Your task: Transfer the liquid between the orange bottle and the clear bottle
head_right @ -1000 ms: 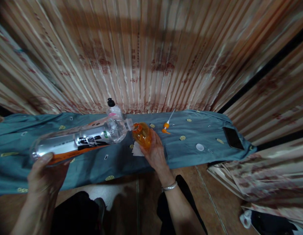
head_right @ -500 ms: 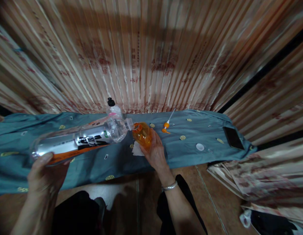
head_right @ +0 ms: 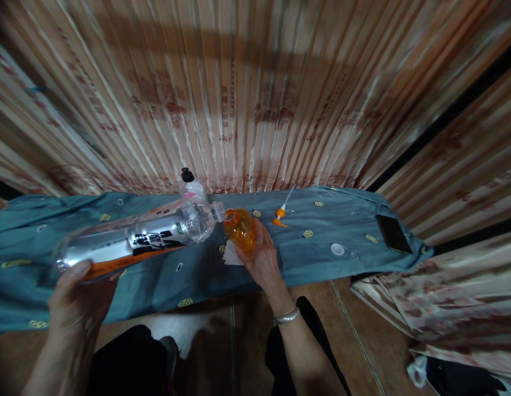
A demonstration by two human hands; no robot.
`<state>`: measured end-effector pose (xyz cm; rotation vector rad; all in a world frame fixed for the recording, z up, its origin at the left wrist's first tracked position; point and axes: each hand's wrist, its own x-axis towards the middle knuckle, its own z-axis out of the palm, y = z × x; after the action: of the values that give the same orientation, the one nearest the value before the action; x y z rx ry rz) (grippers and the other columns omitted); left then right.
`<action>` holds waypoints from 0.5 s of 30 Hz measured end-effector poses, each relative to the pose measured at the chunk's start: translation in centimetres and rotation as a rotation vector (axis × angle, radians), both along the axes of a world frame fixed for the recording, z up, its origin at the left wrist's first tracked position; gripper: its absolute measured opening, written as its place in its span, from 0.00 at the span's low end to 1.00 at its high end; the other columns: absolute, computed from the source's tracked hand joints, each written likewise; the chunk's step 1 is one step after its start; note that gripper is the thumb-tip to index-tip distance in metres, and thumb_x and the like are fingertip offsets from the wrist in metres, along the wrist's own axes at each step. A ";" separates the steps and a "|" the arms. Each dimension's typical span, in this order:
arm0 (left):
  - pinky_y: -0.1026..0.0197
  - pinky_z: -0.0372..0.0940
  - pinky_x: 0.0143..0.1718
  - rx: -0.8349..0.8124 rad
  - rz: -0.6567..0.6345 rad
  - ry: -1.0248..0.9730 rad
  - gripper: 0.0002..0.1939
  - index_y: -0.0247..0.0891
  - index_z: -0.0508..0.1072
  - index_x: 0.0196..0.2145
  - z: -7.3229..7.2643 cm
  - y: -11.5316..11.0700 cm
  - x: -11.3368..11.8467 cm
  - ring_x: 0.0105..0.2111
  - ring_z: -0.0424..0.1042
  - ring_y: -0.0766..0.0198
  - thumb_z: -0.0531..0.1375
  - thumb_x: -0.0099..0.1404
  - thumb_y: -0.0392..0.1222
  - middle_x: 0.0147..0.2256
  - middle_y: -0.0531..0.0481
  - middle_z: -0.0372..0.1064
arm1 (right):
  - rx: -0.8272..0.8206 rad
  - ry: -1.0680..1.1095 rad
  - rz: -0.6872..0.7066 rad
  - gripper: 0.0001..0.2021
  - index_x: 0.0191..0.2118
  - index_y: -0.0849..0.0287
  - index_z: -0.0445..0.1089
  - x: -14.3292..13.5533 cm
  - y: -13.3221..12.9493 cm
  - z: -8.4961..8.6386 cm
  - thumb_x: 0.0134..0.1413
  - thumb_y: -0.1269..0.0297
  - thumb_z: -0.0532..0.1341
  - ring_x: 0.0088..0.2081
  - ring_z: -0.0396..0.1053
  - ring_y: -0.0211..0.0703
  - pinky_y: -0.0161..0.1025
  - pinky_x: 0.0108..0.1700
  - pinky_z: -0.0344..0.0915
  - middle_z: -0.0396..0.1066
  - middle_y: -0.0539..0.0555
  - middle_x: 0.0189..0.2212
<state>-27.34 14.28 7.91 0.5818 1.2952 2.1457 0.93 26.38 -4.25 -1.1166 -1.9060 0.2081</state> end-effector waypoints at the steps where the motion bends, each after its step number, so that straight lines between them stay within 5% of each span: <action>1: 0.67 0.63 0.20 0.000 -0.006 0.004 0.45 0.50 0.79 0.56 -0.1 0.0 0.0 0.36 0.80 0.54 0.77 0.36 0.43 0.49 0.47 0.83 | 0.004 -0.001 0.002 0.43 0.76 0.59 0.54 0.0 0.0 0.0 0.63 0.51 0.70 0.67 0.73 0.63 0.62 0.67 0.74 0.71 0.69 0.67; 5: 0.68 0.63 0.21 0.000 -0.009 -0.002 0.46 0.51 0.79 0.57 -0.2 0.0 -0.1 0.30 0.76 0.61 0.78 0.36 0.44 0.48 0.49 0.83 | 0.014 0.003 -0.005 0.43 0.76 0.59 0.54 -0.1 0.0 0.0 0.63 0.51 0.70 0.67 0.73 0.63 0.62 0.67 0.75 0.72 0.69 0.67; 11: 0.55 0.77 0.38 -0.027 0.004 0.005 0.47 0.50 0.78 0.57 0.3 -0.1 0.3 0.47 0.81 0.43 0.79 0.35 0.45 0.48 0.46 0.83 | 0.016 0.007 -0.013 0.43 0.75 0.60 0.54 -0.3 0.0 -0.1 0.63 0.50 0.70 0.66 0.73 0.63 0.63 0.66 0.75 0.72 0.69 0.67; 15: 0.61 0.74 0.30 -0.013 -0.002 0.011 0.46 0.49 0.79 0.57 0.1 -0.1 0.1 0.44 0.82 0.46 0.78 0.36 0.44 0.50 0.45 0.83 | 0.027 0.007 -0.014 0.42 0.75 0.60 0.55 -0.2 0.0 -0.1 0.63 0.50 0.70 0.66 0.74 0.64 0.62 0.66 0.75 0.72 0.69 0.67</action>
<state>-27.20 14.19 8.00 0.5904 1.3127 2.1333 0.71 26.38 -4.39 -1.1092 -1.8886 0.1778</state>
